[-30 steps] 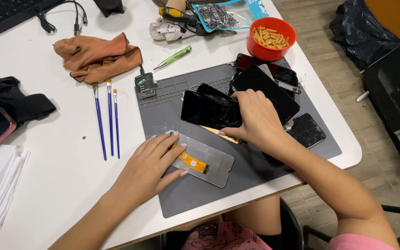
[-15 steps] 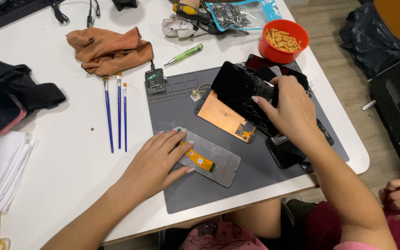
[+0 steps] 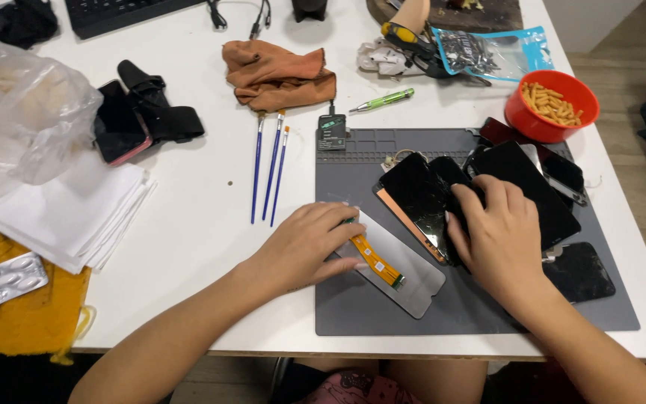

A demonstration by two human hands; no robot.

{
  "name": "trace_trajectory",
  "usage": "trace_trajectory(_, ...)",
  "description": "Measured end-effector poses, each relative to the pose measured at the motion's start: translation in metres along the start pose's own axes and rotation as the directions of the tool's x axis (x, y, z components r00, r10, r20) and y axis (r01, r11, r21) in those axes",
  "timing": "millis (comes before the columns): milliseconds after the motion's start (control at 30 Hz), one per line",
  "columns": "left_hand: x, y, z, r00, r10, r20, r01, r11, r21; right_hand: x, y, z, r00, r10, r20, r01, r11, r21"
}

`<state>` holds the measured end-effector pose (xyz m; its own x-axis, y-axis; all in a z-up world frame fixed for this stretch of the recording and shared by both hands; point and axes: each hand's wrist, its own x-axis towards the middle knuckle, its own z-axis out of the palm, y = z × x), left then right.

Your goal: Cleaning a smartphone screen assembly and ribbon cable using a small brush on a repair mat.

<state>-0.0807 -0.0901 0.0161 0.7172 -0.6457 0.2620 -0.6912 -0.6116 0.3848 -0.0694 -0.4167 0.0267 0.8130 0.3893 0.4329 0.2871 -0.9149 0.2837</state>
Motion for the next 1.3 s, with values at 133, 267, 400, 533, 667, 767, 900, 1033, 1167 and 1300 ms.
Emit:
trace_trajectory(133, 0.001, -0.041, -0.011, 0.943, -0.09, -0.319, 0.159, 0.968, 0.195, 0.005, -0.02, -0.006, 0.994, -0.111, -0.024, 0.114, 0.979, 0.168)
trace_trajectory(267, -0.009, -0.077, -0.04, 0.845, -0.402, -0.352, 0.497, 0.833, 0.242, 0.014, -0.03, -0.01, 0.988, -0.152, -0.003, 0.146, 0.947, 0.285)
trace_trajectory(400, -0.014, -0.097, -0.049, 0.708, -0.645, -0.287, 0.704, 0.676, 0.218, 0.025, -0.032, -0.014, 0.986, -0.169, 0.01, 0.153, 0.911, 0.383)
trace_trajectory(533, -0.017, -0.114, -0.034, 0.66, -0.719, -0.219, 0.752, 0.634, 0.181, 0.033, -0.033, -0.024, 0.988, -0.136, -0.069, 0.152, 0.882, 0.445)
trace_trajectory(667, -0.007, -0.077, -0.062, 0.659, -0.737, -0.151, 0.752, 0.649, 0.117, 0.032, -0.029, -0.019, 0.985, -0.121, -0.123, 0.165, 0.864, 0.476)
trace_trajectory(767, -0.007, -0.071, -0.065, 0.625, -0.774, -0.101, 0.78, 0.615, 0.112, 0.03, -0.027, -0.019, 0.985, -0.094, -0.144, 0.156, 0.843, 0.515)
trace_trajectory(900, -0.004, -0.06, -0.072, 0.612, -0.774, -0.16, 0.789, 0.612, 0.059, 0.033, -0.026, -0.028, 0.983, -0.094, -0.155, 0.167, 0.807, 0.566)
trace_trajectory(1033, -0.006, -0.059, -0.051, 0.808, -0.417, -0.416, 0.492, 0.866, 0.087, 0.034, -0.026, -0.034, 0.991, -0.045, -0.123, 0.118, 0.716, 0.688)
trace_trajectory(1167, 0.003, -0.044, -0.026, 0.905, -0.042, -0.424, 0.187, 0.933, 0.306, 0.041, -0.029, -0.047, 0.999, 0.054, 0.005, -0.028, 0.446, 0.895)
trace_trajectory(1300, 0.006, -0.019, -0.02, 0.933, 0.112, -0.342, 0.011, 0.94, 0.341, 0.038, -0.028, -0.039, 0.982, 0.088, 0.165, -0.173, 0.089, 0.981)
